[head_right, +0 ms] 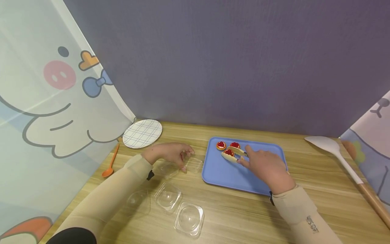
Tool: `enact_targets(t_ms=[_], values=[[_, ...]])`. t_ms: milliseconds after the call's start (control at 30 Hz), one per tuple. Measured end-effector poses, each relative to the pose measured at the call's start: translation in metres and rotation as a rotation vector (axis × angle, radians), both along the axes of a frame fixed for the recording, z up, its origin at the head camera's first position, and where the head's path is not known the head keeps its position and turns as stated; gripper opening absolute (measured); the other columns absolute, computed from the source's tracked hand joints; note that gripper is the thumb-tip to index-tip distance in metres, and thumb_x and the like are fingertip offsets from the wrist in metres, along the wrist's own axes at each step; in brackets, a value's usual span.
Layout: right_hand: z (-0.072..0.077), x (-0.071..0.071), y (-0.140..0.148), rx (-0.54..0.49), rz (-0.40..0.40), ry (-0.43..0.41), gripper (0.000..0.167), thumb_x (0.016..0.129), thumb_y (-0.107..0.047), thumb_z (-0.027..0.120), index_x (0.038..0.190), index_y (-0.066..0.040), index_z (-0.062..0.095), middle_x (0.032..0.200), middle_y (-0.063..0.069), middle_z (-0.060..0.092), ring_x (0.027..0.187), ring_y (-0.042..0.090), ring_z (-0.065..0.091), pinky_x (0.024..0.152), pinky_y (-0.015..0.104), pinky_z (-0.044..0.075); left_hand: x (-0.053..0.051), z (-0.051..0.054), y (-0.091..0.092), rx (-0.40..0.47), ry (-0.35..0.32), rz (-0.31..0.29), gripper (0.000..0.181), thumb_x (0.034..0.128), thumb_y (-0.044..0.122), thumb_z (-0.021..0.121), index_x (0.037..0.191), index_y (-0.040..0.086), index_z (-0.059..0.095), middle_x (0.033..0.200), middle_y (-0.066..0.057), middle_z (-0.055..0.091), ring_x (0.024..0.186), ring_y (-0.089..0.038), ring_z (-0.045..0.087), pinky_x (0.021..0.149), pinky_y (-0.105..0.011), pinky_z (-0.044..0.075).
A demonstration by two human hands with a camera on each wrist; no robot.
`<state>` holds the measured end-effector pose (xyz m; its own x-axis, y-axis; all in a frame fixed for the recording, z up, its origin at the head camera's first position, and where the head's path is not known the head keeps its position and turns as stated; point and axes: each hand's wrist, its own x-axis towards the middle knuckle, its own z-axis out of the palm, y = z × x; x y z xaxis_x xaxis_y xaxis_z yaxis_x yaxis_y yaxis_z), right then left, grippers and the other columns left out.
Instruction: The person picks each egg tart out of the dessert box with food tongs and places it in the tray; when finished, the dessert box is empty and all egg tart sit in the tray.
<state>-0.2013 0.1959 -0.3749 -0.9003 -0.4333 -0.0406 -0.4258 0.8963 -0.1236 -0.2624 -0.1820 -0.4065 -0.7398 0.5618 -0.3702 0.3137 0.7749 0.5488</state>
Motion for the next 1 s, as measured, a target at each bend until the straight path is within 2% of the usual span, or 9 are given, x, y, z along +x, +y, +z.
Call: enact_targets(t_ms=[267, 633, 1000], values=[[-0.001, 0.002, -0.001, 0.015, -0.007, 0.022, 0.053, 0.102, -0.058, 0.064, 0.118, -0.009, 0.054, 0.058, 0.001, 0.049, 0.051, 0.018, 0.049, 0.048, 0.034, 0.036, -0.001, -0.001, 0.001, 0.002, 0.004, 0.003, 0.081, 0.0756, 0.029, 0.099, 0.145, 0.016, 0.060, 0.131, -0.004, 0.067, 0.109, -0.015, 0.066, 0.100, -0.034, 0.056], [-0.005, 0.008, 0.000, 0.021, 0.034, 0.150, 0.047, 0.101, -0.052, 0.069, 0.110, -0.009, 0.053, 0.051, 0.000, 0.042, 0.044, 0.017, 0.041, 0.044, 0.030, 0.028, 0.004, 0.004, 0.003, -0.010, 0.007, 0.002, 0.079, 0.0758, 0.026, 0.099, 0.144, 0.014, 0.061, 0.130, -0.005, 0.066, 0.105, -0.014, 0.066, 0.100, -0.033, 0.056], [0.000, 0.013, 0.000, 0.020, -0.002, 0.129, 0.048, 0.103, -0.054, 0.065, 0.116, -0.009, 0.054, 0.053, 0.001, 0.044, 0.046, 0.017, 0.043, 0.045, 0.031, 0.030, 0.005, 0.007, 0.004, -0.016, 0.008, 0.010, 0.079, 0.0762, 0.027, 0.099, 0.145, 0.015, 0.061, 0.130, -0.005, 0.066, 0.108, -0.015, 0.066, 0.101, -0.034, 0.056]])
